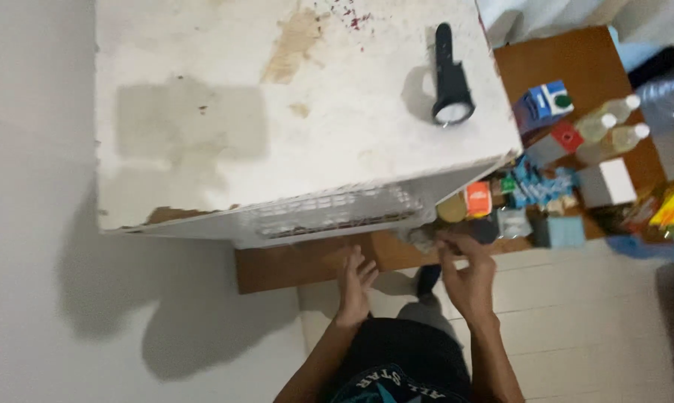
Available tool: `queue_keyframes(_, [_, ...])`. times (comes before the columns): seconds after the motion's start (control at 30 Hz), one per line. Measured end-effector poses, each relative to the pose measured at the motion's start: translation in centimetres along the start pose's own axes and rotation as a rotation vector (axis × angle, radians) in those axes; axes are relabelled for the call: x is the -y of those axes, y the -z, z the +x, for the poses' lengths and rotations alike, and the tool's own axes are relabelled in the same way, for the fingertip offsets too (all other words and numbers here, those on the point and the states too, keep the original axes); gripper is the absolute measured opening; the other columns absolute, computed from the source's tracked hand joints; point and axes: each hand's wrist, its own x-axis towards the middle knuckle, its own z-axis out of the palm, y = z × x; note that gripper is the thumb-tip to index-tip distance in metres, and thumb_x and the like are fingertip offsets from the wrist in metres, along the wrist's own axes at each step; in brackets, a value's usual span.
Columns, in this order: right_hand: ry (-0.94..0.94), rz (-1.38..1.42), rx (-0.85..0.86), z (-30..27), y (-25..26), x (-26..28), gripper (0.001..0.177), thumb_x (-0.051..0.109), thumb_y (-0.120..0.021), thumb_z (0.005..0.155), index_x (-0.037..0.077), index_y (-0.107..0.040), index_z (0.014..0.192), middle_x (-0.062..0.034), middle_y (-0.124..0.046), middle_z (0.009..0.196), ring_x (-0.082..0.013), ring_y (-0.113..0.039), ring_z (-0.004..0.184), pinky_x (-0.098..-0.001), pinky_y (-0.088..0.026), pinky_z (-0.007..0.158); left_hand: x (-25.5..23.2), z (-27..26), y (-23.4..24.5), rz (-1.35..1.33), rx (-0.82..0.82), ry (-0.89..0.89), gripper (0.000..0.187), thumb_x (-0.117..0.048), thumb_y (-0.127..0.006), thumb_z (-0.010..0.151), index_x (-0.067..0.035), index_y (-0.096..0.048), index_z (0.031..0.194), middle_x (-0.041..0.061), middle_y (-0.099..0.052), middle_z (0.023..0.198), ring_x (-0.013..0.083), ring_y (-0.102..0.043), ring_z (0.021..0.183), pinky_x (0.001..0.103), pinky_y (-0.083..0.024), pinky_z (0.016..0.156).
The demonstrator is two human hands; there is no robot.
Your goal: Organize various medicine bottles, cartons, and boxes by moving them between a shelf and a table.
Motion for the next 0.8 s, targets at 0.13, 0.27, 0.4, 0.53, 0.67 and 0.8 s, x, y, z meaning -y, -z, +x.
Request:
queue_keyframes(0.13, [-0.109,0.044,0.167,-4.0,-3.9,2.9,0.020,0.008,-0.068,0.093,0.003,-0.075,0.111,-0.0138,-0.077,0.096,-0.0212,-0.073,0.082,-0.0339,-0.057,0.074,-5.7,1.6,0.2,-0.088,-0.058,0.146,0.089,-0.053,-0.065,0.089,-0.019,-0.027,0.162,0.015,-0.023,0.163,0.0332,-0.035,0.142,0.050,-0.041,0.111])
queue_keyframes(0.27, [-0.033,-0.059,0.239,-6.6,-5.4,4.1,0.024,0.010,-0.073,0.088,0.003,-0.074,0.111,-0.0162,-0.075,0.103,-0.0253,-0.075,0.086,-0.0373,-0.059,0.070,-8.7,2.5,-1.5,0.036,-0.072,0.184,0.086,-0.053,-0.066,0.093,-0.021,-0.026,0.163,0.013,-0.022,0.166,0.0346,-0.031,0.150,0.056,-0.026,0.117])
queue_keyframes(0.4, [0.083,-0.106,0.231,-7.4,-5.2,5.4,0.026,0.005,-0.072,0.085,0.002,-0.074,0.111,-0.0177,-0.075,0.104,-0.0289,-0.074,0.086,-0.0395,-0.058,0.076,-4.5,10.7,1.1,-0.361,-0.023,0.189,0.061,-0.019,-0.069,0.094,0.002,-0.041,0.143,0.024,-0.048,0.130,0.0452,-0.061,0.114,0.051,-0.063,0.094])
queue_keyframes(0.53, [-0.003,-0.101,0.245,-7.4,-5.2,4.8,0.027,0.005,-0.071,0.087,0.002,-0.074,0.114,-0.0189,-0.074,0.104,-0.0296,-0.075,0.087,-0.0395,-0.058,0.074,-3.4,11.9,2.7,-0.334,0.010,0.131,0.039,-0.016,-0.065,0.094,0.001,-0.053,0.127,0.012,-0.059,0.117,0.0413,-0.068,0.090,0.037,-0.066,0.079])
queue_keyframes(0.67, [0.100,-0.107,0.182,-6.4,-6.0,2.4,0.027,0.006,-0.071,0.089,-0.001,-0.071,0.115,-0.0195,-0.074,0.104,-0.0299,-0.075,0.090,-0.0391,-0.059,0.077,-0.9,10.6,4.3,-0.323,-0.080,0.133,0.023,-0.017,-0.063,0.096,-0.003,-0.057,0.112,0.007,-0.054,0.108,0.0240,-0.061,0.087,0.041,-0.057,0.081])
queue_keyframes(0.8, [0.062,-0.003,0.153,-4.6,-7.7,2.0,0.026,0.005,-0.066,0.089,0.000,-0.072,0.114,-0.0209,-0.075,0.105,-0.0307,-0.075,0.082,-0.0394,-0.060,0.071,2.6,9.1,6.8,-0.377,-0.122,0.096,0.020,-0.019,-0.063,0.097,-0.002,-0.056,0.106,0.010,-0.051,0.102,0.0255,-0.055,0.085,0.046,-0.059,0.086])
